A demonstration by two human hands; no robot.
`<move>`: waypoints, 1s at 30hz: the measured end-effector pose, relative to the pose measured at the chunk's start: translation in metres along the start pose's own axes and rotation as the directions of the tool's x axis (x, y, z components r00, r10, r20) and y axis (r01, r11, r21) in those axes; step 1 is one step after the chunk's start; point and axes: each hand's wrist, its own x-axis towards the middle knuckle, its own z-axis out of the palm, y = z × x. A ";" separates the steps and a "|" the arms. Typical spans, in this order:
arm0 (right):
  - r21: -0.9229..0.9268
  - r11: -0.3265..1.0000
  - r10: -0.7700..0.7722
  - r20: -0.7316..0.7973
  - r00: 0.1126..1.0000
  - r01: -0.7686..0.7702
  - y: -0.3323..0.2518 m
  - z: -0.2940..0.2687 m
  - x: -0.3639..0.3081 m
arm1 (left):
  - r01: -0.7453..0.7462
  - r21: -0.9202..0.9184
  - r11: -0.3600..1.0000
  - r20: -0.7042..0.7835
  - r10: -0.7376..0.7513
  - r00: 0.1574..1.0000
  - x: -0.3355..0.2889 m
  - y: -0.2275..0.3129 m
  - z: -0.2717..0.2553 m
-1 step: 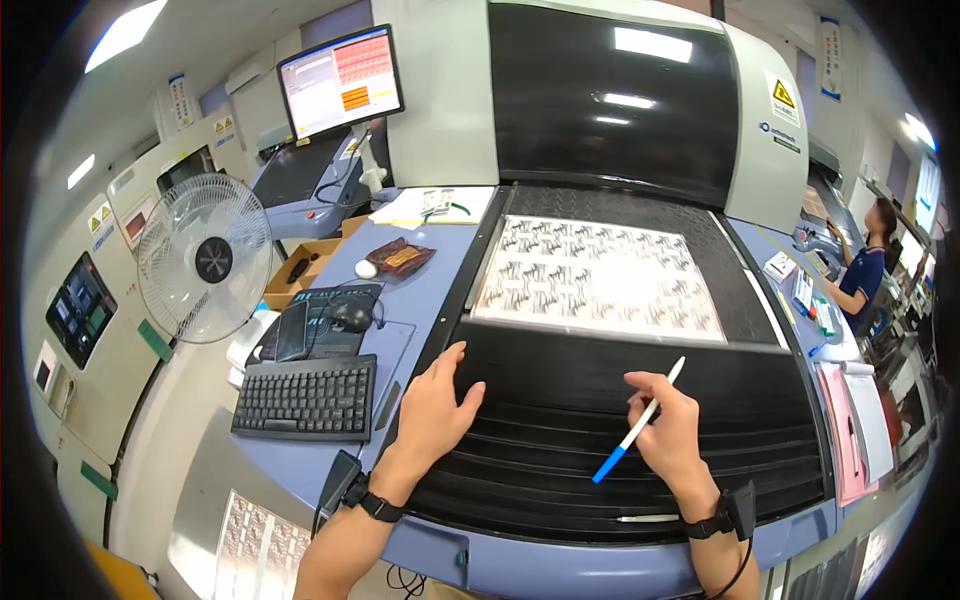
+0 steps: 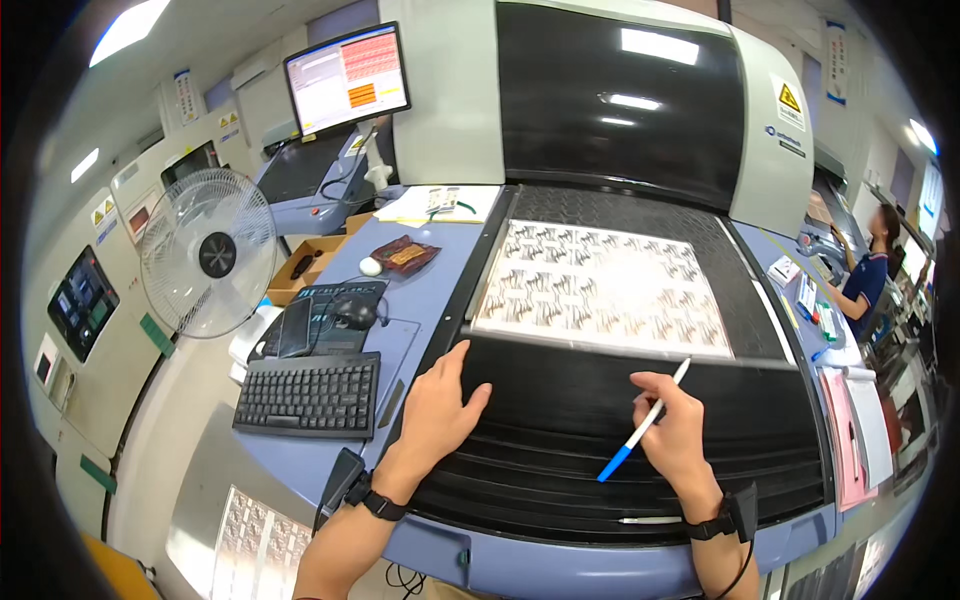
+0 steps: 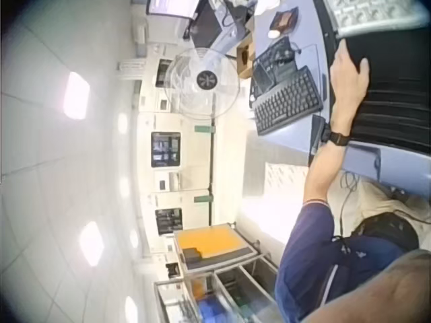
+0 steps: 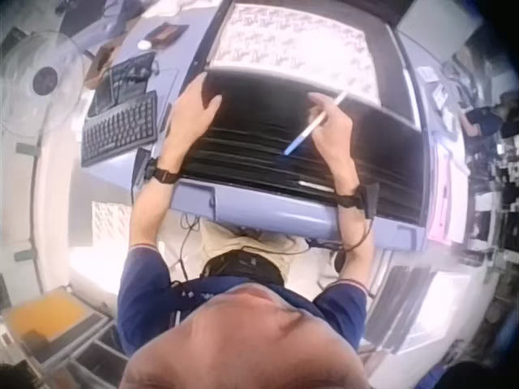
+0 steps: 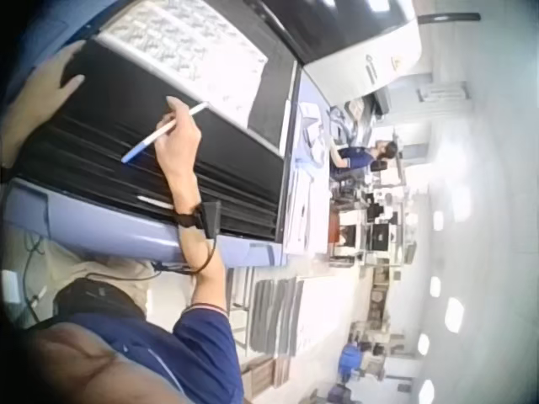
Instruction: Inspecting and marking circuit board panels at an industrial fabrication machine.
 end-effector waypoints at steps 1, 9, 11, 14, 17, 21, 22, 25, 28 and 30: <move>-0.030 0.999 -0.024 -0.018 1.000 0.023 0.006 0.000 0.000 | -0.040 0.125 0.991 0.035 0.036 0.999 -0.002 -0.004 0.003; -0.018 0.981 0.193 0.157 0.969 -0.193 0.034 -0.003 0.010 | 0.049 0.117 0.992 0.142 -0.066 0.988 -0.006 -0.009 0.011; 0.002 0.961 0.266 0.272 0.925 -0.277 0.026 0.002 0.014 | 0.161 -0.080 0.984 0.037 -0.159 0.987 0.000 -0.015 0.006; -0.007 0.999 -0.036 0.260 0.965 0.039 0.061 -0.007 0.002 | 0.153 -0.447 0.881 -0.114 -0.226 0.967 0.014 0.009 -0.012; -0.321 0.947 0.120 0.289 0.950 -0.022 0.048 0.007 0.009 | -0.066 -0.617 0.784 -0.272 -0.134 0.953 0.015 -0.008 -0.001; -0.397 0.913 -0.092 0.037 0.995 0.099 0.058 -0.003 0.009 | 0.031 -0.807 0.590 -0.217 -0.345 0.913 -0.009 0.033 0.002; -0.332 0.941 -0.066 0.017 0.998 0.068 0.031 -0.002 0.000 | 0.113 -0.733 0.671 -0.094 -0.265 0.960 -0.023 0.043 0.009; -0.264 0.945 -0.167 0.123 0.978 0.194 -0.081 0.004 -0.060 | 0.015 -0.748 0.664 -0.068 -0.100 0.993 -0.081 0.089 -0.032; -0.149 0.977 -0.095 0.345 0.934 0.155 -0.175 -0.028 -0.100 | 0.135 -0.742 0.656 -0.022 -0.225 0.974 -0.134 0.079 -0.071; -0.016 0.999 0.038 -0.205 0.978 -0.042 -0.134 -0.039 -0.138 | 0.140 -0.763 0.631 -0.010 -0.228 0.974 -0.164 0.059 -0.086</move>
